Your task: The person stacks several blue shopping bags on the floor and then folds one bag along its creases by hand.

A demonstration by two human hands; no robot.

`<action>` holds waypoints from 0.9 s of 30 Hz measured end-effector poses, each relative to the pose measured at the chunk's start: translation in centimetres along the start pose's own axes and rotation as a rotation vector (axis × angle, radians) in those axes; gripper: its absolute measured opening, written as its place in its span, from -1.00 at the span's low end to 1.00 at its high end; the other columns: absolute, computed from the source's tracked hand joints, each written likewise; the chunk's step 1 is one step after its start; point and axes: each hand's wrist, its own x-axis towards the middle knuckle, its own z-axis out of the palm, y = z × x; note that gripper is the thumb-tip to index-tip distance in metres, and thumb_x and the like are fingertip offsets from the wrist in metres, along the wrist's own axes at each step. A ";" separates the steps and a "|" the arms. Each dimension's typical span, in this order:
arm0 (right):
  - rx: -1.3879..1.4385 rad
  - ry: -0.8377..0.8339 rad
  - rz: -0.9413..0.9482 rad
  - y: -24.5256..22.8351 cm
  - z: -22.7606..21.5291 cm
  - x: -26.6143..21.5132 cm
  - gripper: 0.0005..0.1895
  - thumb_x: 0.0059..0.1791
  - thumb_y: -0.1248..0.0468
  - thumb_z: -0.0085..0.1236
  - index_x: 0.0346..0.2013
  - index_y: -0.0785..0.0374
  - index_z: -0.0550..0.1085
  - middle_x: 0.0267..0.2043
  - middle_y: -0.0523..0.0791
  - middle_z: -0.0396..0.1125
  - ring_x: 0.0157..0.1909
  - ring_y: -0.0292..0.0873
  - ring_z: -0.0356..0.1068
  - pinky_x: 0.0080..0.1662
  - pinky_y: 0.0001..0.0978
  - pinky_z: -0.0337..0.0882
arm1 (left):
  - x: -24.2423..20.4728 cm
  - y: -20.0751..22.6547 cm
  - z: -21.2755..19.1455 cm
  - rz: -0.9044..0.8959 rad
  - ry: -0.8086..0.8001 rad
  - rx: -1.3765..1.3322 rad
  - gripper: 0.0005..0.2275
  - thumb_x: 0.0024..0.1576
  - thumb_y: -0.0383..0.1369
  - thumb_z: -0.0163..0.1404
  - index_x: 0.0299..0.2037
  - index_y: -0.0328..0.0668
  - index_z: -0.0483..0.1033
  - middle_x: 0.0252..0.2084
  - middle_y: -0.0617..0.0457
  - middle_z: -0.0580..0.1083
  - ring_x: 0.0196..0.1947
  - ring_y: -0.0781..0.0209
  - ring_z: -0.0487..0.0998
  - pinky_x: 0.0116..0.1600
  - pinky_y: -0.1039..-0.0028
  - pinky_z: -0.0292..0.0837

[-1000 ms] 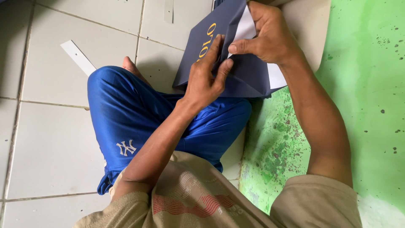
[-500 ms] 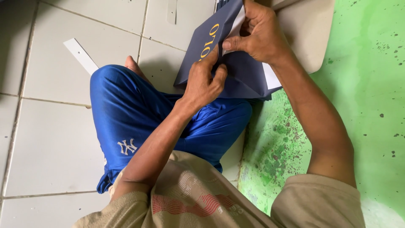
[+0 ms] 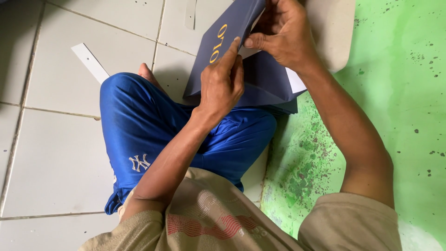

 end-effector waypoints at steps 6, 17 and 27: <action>0.003 0.033 -0.084 -1.7 -1.2 0.1 -0.33 -0.04 0.37 0.49 0.19 0.34 0.22 0.20 0.08 0.30 0.30 0.05 0.37 0.23 -0.14 0.56 | -0.2 0.8 -0.8 0.218 0.051 0.094 -0.62 0.35 -0.61 -0.08 0.38 -0.32 0.24 0.33 -0.30 0.42 0.25 -0.23 0.62 -0.02 0.15 0.68; -0.785 -0.136 -0.584 -5.6 -4.6 -0.9 -0.60 0.08 0.24 0.70 0.01 0.46 0.67 0.03 0.20 0.33 0.10 0.19 0.29 0.04 0.03 0.31 | -1.7 2.1 -1.3 0.332 0.032 0.366 -0.65 0.36 -0.57 -0.12 0.35 -0.29 0.31 0.36 -0.24 0.40 0.28 -0.16 0.63 0.08 0.25 0.56; -0.857 -0.297 -0.574 -8.6 -4.3 -0.1 -0.82 0.06 0.52 0.55 -0.25 0.50 0.61 -0.14 0.10 0.54 -0.12 0.05 0.52 -0.07 -0.19 0.47 | -0.3 3.9 -2.4 0.323 0.088 0.226 -0.71 0.31 -0.45 0.07 0.21 -0.29 0.44 0.18 -0.20 0.56 0.07 -0.03 0.72 -0.12 0.25 0.49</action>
